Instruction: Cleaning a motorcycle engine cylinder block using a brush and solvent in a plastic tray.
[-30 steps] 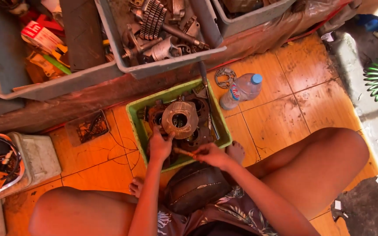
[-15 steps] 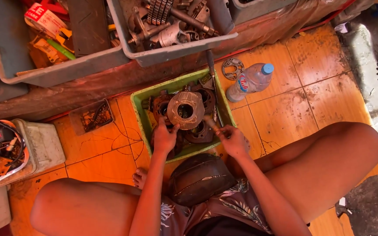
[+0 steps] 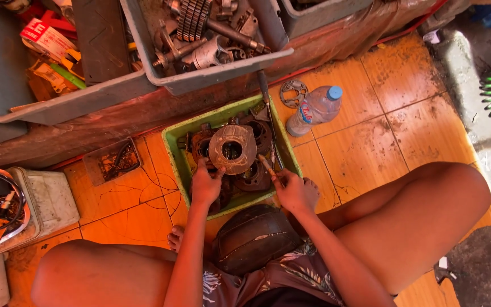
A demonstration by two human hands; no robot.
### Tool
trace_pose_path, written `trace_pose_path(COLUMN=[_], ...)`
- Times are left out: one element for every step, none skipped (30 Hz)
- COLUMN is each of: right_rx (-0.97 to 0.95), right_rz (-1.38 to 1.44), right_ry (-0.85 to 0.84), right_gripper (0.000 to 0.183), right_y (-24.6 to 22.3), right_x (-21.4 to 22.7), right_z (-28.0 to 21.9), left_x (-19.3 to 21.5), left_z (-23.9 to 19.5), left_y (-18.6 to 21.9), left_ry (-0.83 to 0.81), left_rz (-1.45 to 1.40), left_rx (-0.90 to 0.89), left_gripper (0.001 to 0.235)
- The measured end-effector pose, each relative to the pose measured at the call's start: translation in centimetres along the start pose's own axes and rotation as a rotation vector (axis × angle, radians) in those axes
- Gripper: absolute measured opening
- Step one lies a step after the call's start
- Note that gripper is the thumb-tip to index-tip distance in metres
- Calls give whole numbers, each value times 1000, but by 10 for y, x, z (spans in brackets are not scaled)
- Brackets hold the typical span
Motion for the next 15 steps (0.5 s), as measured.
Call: trace_pose_path(right_rx=[7, 62, 117, 117, 180, 242, 243, 201, 159, 157, 152, 145, 140, 174, 208], right_rz=[-3, 177, 357, 360, 323, 285, 289, 374, 459, 459, 503, 545, 545, 518, 488], right_ry=[2, -100, -202, -199, -272, -349, -351, -240, -128, -127, -19, 98, 108, -82, -272], right_gripper=[32, 32, 32, 32, 26, 20, 20, 19, 18, 18, 18, 17, 17, 18, 18], right_y=[12, 21, 29, 36, 38, 39, 42, 48, 54, 56, 60, 66, 61, 47, 33], right_x=[-17, -43, -68, -81, -98, -117, -105, -85, -65, -57, -41, -23, -20, -30, -40], right_z=[13, 23, 33, 41, 47, 52, 55, 63, 69, 74, 79, 84, 73, 66, 56], left_x=[1, 2, 2, 3, 4, 7, 5, 4, 2, 4, 6, 5, 3, 3, 5], left_z=[1, 0, 0, -2, -4, -6, -6, -4, -3, -3, -4, -3, -3, -1, 0], left_y=[4, 4, 5, 7, 10, 11, 8, 6, 3, 4, 5, 9, 9, 7, 5], left_ry=[6, 3, -1, -1, -8, -14, -12, -13, -13, -15, -13, -15, -23, -22, -22], left_rz=[-5, -3, -1, 2, -12, -25, -21, -14, -8, -7, -8, -8, -7, -10, -12], left_rx=[-2, -4, -5, -8, -8, -4, -3, 12, 27, 27, 35, 37, 29, 35, 40], left_gripper=[62, 62, 63, 63, 61, 60, 60, 61, 63, 63, 64, 65, 65, 66, 66])
Point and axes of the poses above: each hand's wrist, its own z-axis towards the middle knuckle, its own x-axis out of the back of the hand, y = z × x, the point moved 6 cm from there along z, towards the middle knuckle, and after that the axes turned 7 degrees about z, right-handed, at the moved point
